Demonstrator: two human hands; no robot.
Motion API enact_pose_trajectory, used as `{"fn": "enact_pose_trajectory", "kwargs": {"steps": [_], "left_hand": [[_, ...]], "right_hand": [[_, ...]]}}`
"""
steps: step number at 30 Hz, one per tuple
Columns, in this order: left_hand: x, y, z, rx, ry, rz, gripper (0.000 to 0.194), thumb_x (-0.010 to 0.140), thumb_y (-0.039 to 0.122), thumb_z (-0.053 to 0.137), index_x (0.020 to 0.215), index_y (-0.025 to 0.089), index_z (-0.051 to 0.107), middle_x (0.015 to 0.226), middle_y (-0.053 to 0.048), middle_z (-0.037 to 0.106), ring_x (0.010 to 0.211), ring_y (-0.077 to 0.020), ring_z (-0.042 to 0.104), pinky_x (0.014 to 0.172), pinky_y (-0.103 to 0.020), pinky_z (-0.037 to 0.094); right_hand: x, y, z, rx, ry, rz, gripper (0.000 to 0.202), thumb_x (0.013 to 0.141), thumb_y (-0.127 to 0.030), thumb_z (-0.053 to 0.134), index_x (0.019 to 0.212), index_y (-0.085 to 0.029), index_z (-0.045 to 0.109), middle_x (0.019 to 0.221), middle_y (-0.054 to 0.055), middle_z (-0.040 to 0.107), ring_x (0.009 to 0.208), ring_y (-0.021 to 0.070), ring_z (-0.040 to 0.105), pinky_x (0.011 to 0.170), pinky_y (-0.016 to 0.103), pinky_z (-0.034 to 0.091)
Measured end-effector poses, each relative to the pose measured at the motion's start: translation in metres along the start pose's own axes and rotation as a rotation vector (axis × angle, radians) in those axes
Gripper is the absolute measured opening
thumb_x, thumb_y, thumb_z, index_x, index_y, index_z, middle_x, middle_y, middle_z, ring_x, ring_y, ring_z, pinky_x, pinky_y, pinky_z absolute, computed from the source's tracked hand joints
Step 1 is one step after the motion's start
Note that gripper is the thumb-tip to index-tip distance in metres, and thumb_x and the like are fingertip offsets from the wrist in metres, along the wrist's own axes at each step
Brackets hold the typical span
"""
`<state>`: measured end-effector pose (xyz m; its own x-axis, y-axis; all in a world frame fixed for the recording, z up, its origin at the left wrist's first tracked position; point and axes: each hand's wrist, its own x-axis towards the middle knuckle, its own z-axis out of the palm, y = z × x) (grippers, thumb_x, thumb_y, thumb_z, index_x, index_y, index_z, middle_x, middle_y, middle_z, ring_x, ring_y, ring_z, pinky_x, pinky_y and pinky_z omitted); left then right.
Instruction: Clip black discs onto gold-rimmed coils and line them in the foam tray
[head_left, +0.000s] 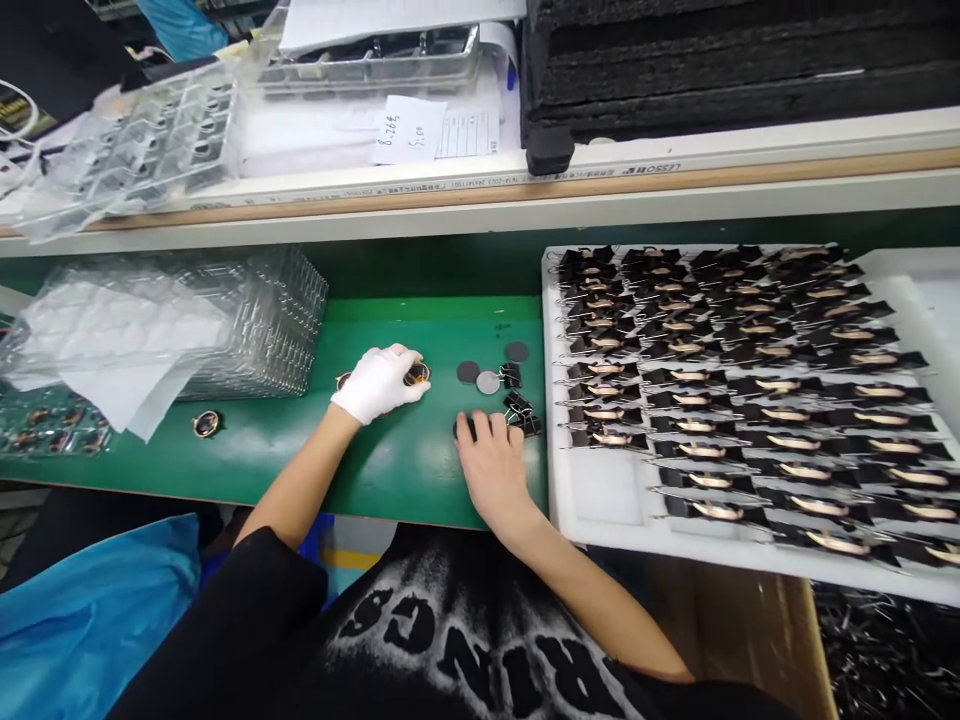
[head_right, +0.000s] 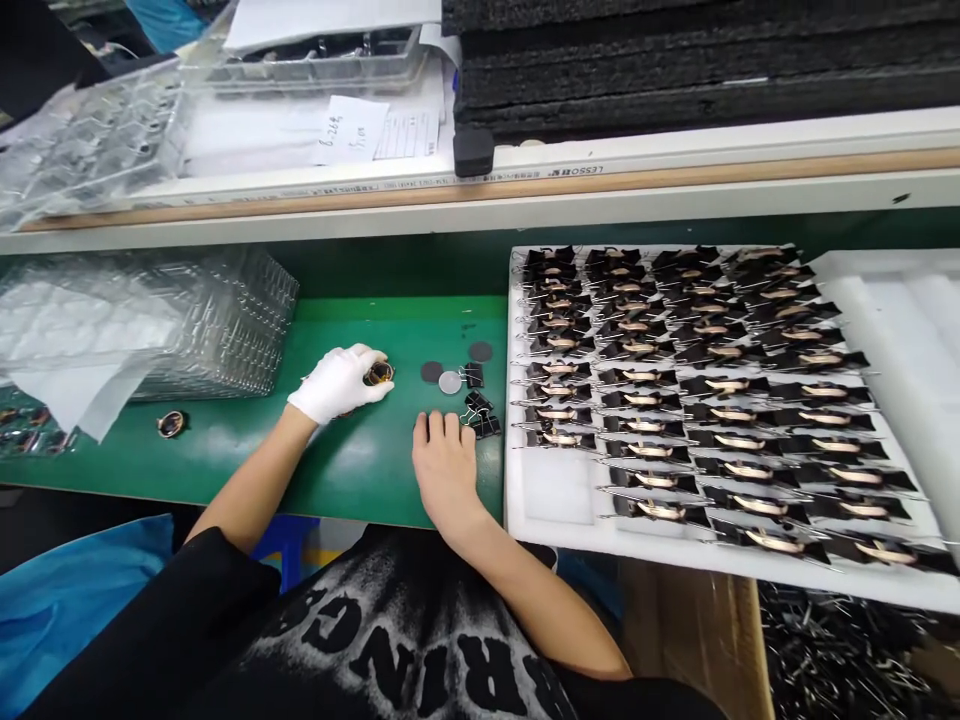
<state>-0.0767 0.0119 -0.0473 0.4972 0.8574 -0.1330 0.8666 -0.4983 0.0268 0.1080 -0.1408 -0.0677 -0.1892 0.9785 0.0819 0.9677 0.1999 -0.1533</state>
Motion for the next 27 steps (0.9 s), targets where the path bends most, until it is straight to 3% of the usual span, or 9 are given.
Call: {"fn": "enact_pose_trajectory", "kwargs": {"steps": [3,8,13,15,20,22,23,25,27], "left_hand": [[-0.011,0.016,0.0,0.031,0.112,0.1,0.05,0.092,0.041,0.06,0.133,0.013,0.062,0.121,-0.017,0.072,0.106,-0.0315,0.069,0.092,-0.041,0.046],[-0.034,0.052,-0.011,-0.069,0.241,0.289,0.062,0.086,0.037,0.068,0.141,0.013,0.051,0.108,-0.013,0.074,0.09,-0.0285,0.072,0.081,-0.039,0.051],[-0.042,0.084,-0.021,-0.149,0.294,0.556,0.051,0.087,0.024,0.063,0.134,0.011,0.048,0.099,-0.01,0.074,0.083,-0.0248,0.072,0.073,-0.035,0.05],[-0.041,0.093,-0.022,-0.154,0.245,0.628,0.05,0.089,0.022,0.061,0.135,0.01,0.045,0.099,-0.009,0.074,0.081,-0.0238,0.071,0.071,-0.035,0.049],[-0.032,0.1,-0.027,-0.231,0.163,0.676,0.063,0.092,0.038,0.066,0.144,0.012,0.041,0.109,-0.012,0.073,0.089,-0.0255,0.071,0.078,-0.037,0.049],[-0.02,0.1,-0.031,-0.361,0.117,0.646,0.066,0.092,0.049,0.066,0.145,0.015,0.044,0.115,-0.011,0.071,0.097,-0.0241,0.07,0.084,-0.035,0.05],[-0.011,0.1,-0.033,-0.409,0.112,0.577,0.058,0.095,0.051,0.061,0.141,0.017,0.049,0.115,-0.01,0.071,0.098,-0.0225,0.069,0.085,-0.034,0.049],[0.01,0.102,-0.034,-0.387,0.125,0.354,0.042,0.102,0.051,0.048,0.122,0.018,0.064,0.106,-0.008,0.07,0.092,-0.0208,0.068,0.081,-0.032,0.047],[0.034,0.107,-0.032,-0.229,0.125,0.169,0.048,0.103,0.054,0.041,0.096,0.016,0.07,0.093,-0.009,0.069,0.082,-0.0224,0.067,0.075,-0.034,0.044]], "right_hand": [[-0.004,0.005,0.0,0.182,0.057,0.023,0.035,0.101,-0.012,0.046,0.132,-0.009,0.062,0.109,0.018,0.067,0.097,0.0303,0.057,0.077,0.043,0.043],[-0.009,0.019,-0.017,0.764,0.282,0.193,0.03,0.107,-0.02,0.038,0.119,-0.014,0.064,0.103,0.011,0.065,0.095,0.0208,0.064,0.085,0.034,0.05],[-0.013,0.024,-0.017,0.851,0.425,0.281,0.019,0.105,-0.03,0.048,0.112,-0.019,0.062,0.099,0.009,0.065,0.09,0.0213,0.063,0.081,0.035,0.051],[-0.016,0.025,-0.015,0.906,0.387,0.358,0.022,0.103,-0.035,0.052,0.116,-0.019,0.06,0.101,0.009,0.066,0.087,0.0215,0.064,0.078,0.036,0.052],[-0.029,0.037,-0.022,1.34,0.061,0.468,0.032,0.098,-0.041,0.061,0.124,-0.023,0.064,0.104,0.007,0.075,0.095,0.0235,0.071,0.082,0.036,0.055],[-0.036,0.044,-0.027,1.576,0.064,0.546,0.036,0.093,-0.044,0.07,0.122,-0.023,0.065,0.102,0.007,0.077,0.092,0.0224,0.073,0.078,0.033,0.056],[-0.039,0.048,-0.03,1.67,0.081,0.587,0.037,0.091,-0.044,0.073,0.12,-0.022,0.066,0.099,0.007,0.077,0.088,0.0212,0.073,0.075,0.031,0.056],[-0.046,0.056,-0.036,1.794,0.106,0.639,0.033,0.088,-0.043,0.078,0.112,-0.022,0.071,0.095,0.006,0.078,0.082,0.0182,0.073,0.071,0.027,0.055],[-0.052,0.064,-0.042,1.883,0.129,0.654,0.027,0.085,-0.041,0.082,0.103,-0.022,0.074,0.098,0.006,0.078,0.083,0.0156,0.073,0.072,0.024,0.055]]}}
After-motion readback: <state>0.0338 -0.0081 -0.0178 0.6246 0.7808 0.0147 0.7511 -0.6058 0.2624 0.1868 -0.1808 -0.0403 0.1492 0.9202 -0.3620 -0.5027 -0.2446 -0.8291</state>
